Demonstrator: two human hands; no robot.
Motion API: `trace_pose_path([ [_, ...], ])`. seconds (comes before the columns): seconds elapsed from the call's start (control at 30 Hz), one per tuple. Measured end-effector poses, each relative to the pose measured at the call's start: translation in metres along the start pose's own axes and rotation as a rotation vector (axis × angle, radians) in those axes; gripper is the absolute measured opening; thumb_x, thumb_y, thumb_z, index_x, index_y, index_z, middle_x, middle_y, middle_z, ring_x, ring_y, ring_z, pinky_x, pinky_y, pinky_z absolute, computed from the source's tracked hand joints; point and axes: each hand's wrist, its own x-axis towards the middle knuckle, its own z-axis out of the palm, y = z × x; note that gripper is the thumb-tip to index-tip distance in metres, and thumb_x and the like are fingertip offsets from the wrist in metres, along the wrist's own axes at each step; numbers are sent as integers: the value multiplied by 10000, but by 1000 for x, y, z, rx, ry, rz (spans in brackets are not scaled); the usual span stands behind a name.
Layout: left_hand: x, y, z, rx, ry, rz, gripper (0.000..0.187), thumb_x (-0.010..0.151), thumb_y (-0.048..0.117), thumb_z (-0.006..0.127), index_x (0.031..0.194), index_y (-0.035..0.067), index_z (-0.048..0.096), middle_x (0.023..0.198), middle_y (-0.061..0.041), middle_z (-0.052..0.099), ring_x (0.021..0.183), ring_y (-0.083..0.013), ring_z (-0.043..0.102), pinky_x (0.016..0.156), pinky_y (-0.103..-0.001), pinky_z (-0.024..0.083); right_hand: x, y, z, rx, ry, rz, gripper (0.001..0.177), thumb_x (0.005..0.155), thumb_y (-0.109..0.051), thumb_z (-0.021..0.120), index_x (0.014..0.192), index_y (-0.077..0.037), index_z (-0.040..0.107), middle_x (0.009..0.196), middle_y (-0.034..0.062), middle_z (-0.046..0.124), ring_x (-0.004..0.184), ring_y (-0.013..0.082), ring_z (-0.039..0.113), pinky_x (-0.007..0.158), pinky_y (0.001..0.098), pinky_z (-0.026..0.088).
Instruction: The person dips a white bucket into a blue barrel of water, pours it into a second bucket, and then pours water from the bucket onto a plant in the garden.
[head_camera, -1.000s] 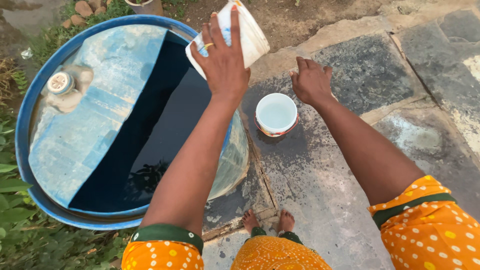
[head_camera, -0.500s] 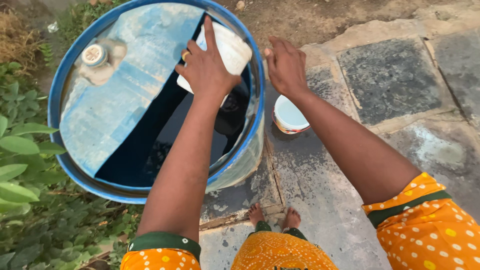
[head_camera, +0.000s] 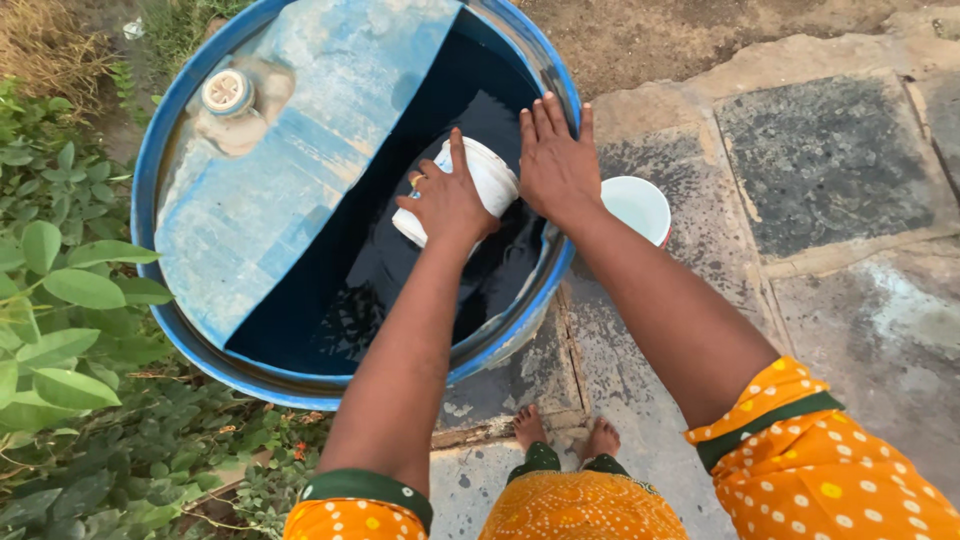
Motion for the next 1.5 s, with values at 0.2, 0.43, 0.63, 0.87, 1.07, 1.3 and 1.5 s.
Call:
trace_pose_path([
  [0.2,2,9,5,-76,-42,-54,1457,538,454,1014,1608,367,29,1575,-235,321,1444,-448,359,1041,-856,235,0,1,-2,21,22,-7,680,991,-292,514,1590,-28,334,1670,139,296,1579,277,139,1212,645,91],
  [0.43,15,13,34,-85,103,6,1428,571,441,1000,1618,352,32,1545,-214,366,1407,-427,407,1033,-839,276,0,0,-3,42,29,-6,679,986,-306,513,1577,-21,337,1655,148,304,1562,282,142,1200,644,90],
  [0.63,21,14,52,-103,97,-6,1451,555,444,1003,1608,305,15,1556,-192,345,1421,-406,392,1051,-787,312,0,4,6,31,87,-21,658,1001,-274,518,1584,-12,362,1654,165,343,1568,287,174,1212,638,105],
  [0.87,18,13,64,-122,71,9,1485,530,439,1019,1617,265,22,1564,-178,341,1443,-402,376,1060,-768,323,-1,3,-1,64,80,-13,658,980,-262,545,1564,-7,380,1628,160,370,1554,285,205,1209,629,119],
  [1.07,14,9,64,-157,77,-4,1471,504,418,1027,1599,284,55,1540,-160,358,1430,-383,377,1049,-726,327,-1,5,2,135,147,-19,606,1011,-238,538,1558,-11,407,1610,165,415,1542,289,253,1214,629,130],
  [1.3,-4,-4,51,-357,177,-4,1437,474,376,1019,1602,274,133,1517,-133,410,1407,-382,420,1055,-692,343,-6,10,2,405,295,-13,484,1002,-129,553,1464,9,518,1503,201,539,1467,348,409,1227,592,194],
  [1.5,-21,-15,34,-459,426,157,1397,536,374,1022,1603,188,140,1487,-187,447,1389,-411,438,1030,-671,367,-17,26,4,688,413,-69,440,1000,-29,520,1438,2,550,1491,223,552,1458,391,447,1237,539,275],
])
